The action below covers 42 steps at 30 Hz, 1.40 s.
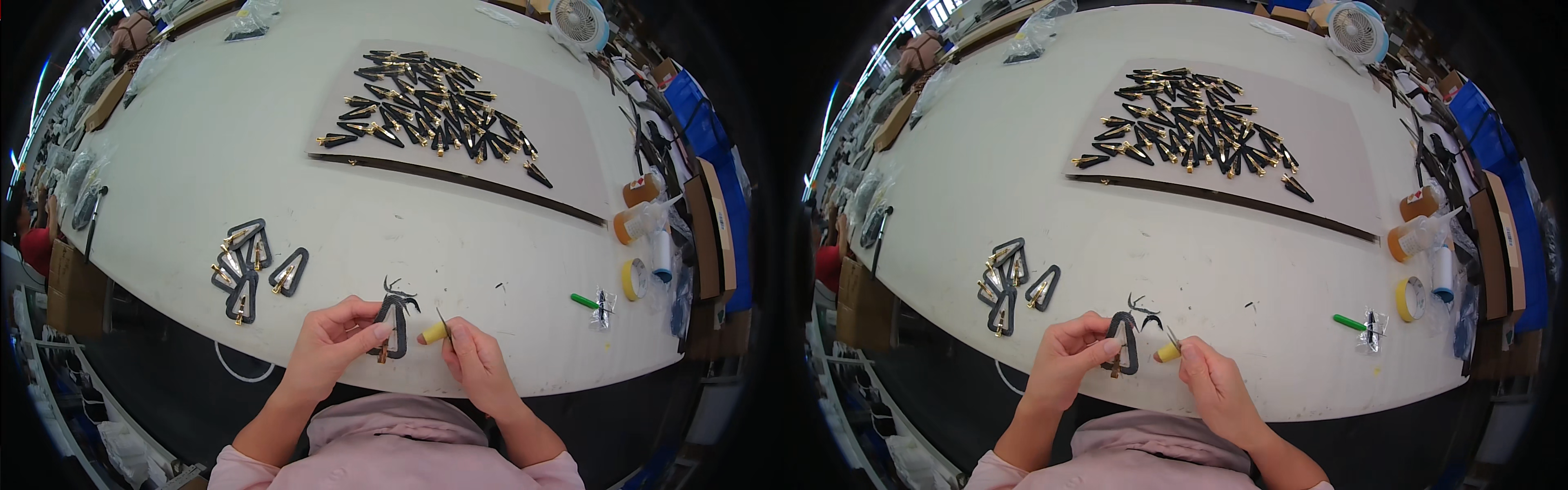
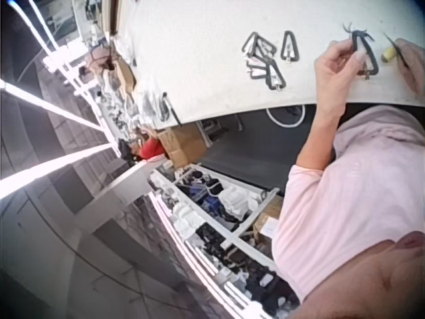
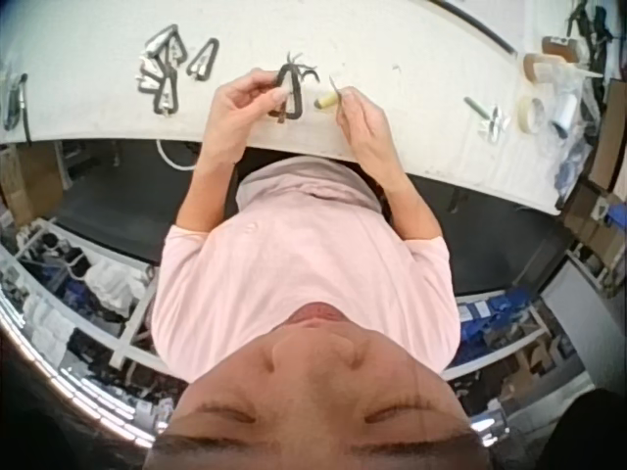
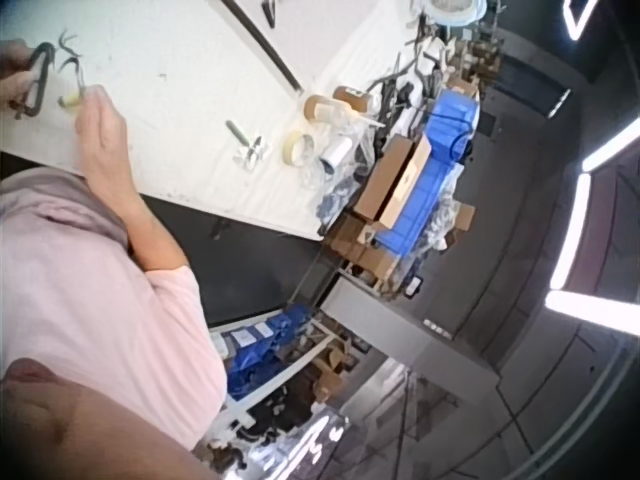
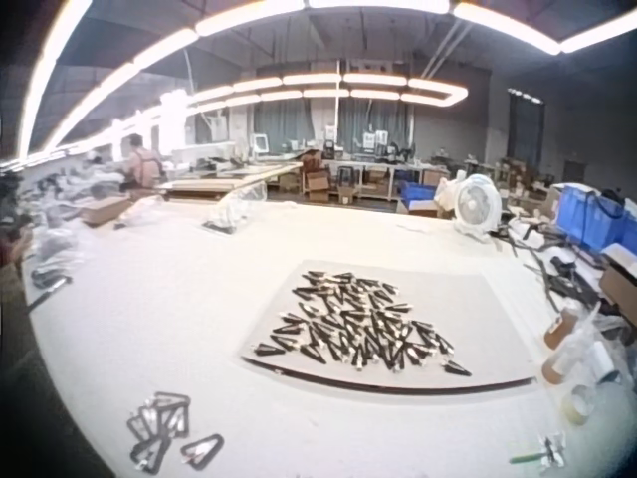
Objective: The person trims excess material from small black triangular leather components using handheld nippers.
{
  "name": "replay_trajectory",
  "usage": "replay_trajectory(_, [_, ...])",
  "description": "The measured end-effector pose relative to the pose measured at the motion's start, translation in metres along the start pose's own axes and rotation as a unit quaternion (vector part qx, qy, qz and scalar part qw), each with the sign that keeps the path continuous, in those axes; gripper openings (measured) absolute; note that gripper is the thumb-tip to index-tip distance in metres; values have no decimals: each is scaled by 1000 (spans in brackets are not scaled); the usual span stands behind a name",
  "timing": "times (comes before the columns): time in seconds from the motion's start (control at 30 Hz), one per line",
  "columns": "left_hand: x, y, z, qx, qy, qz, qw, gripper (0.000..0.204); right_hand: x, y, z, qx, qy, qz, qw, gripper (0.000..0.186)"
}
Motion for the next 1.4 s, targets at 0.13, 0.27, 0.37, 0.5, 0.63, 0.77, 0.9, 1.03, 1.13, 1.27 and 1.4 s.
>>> replay_trajectory(0.13, [-1, -8, 6, 26, -16, 25, 999, 26, 5, -24, 3, -32, -10, -62, 998, 38])
replay_trajectory(0.27, [9, -13, 13, 42, -75, 22, 996, 28, -2, -25, 1, -14, 4, -71, 997, 38])
replay_trajectory(0.37, [5, -14, 14, 46, -82, -5, 996, 28, 0, -22, -3, -23, 3, -61, 998, 40])
replay_trajectory(0.5, [6, -13, 13, 57, -108, -37, 992, 27, 1, -23, -6, -25, -4, -53, 998, 40])
replay_trajectory(0.63, [7, -13, 12, 57, -126, -50, 989, 26, -2, -23, -6, -25, -10, -77, 997, 38])
replay_trajectory(0.77, [5, -13, 13, 62, -127, -47, 989, 27, -3, -23, -7, -23, 6, -61, 998, 36])
replay_trajectory(0.9, [3, -13, 12, 68, -125, -48, 989, 27, 0, -22, -8, -19, 4, -57, 998, 35])
replay_trajectory(1.03, [2, -14, 11, 70, -119, -45, 989, 27, 1, -20, -10, -11, 15, -36, 999, 35])
replay_trajectory(1.13, [1, -14, 11, 73, -118, -39, 990, 26, 3, -19, -10, -5, 19, -37, 999, 35])
replay_trajectory(1.27, [-1, -14, 11, 77, -123, -33, 989, 26, 5, -17, -11, 3, 25, -32, 999, 35])
replay_trajectory(1.4, [-2, -15, 12, 80, -128, -23, 988, 27, 6, -17, -11, 7, 28, -36, 999, 35])
Point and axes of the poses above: each hand's wrist, its own z-axis away from the middle knuckle, its own y-axis out of the back of the hand, x = y × z, the point moved 10 cm from there along -z, towards the middle knuckle, and after that the axes turned 9 degrees about x, right-handed, at the moved point
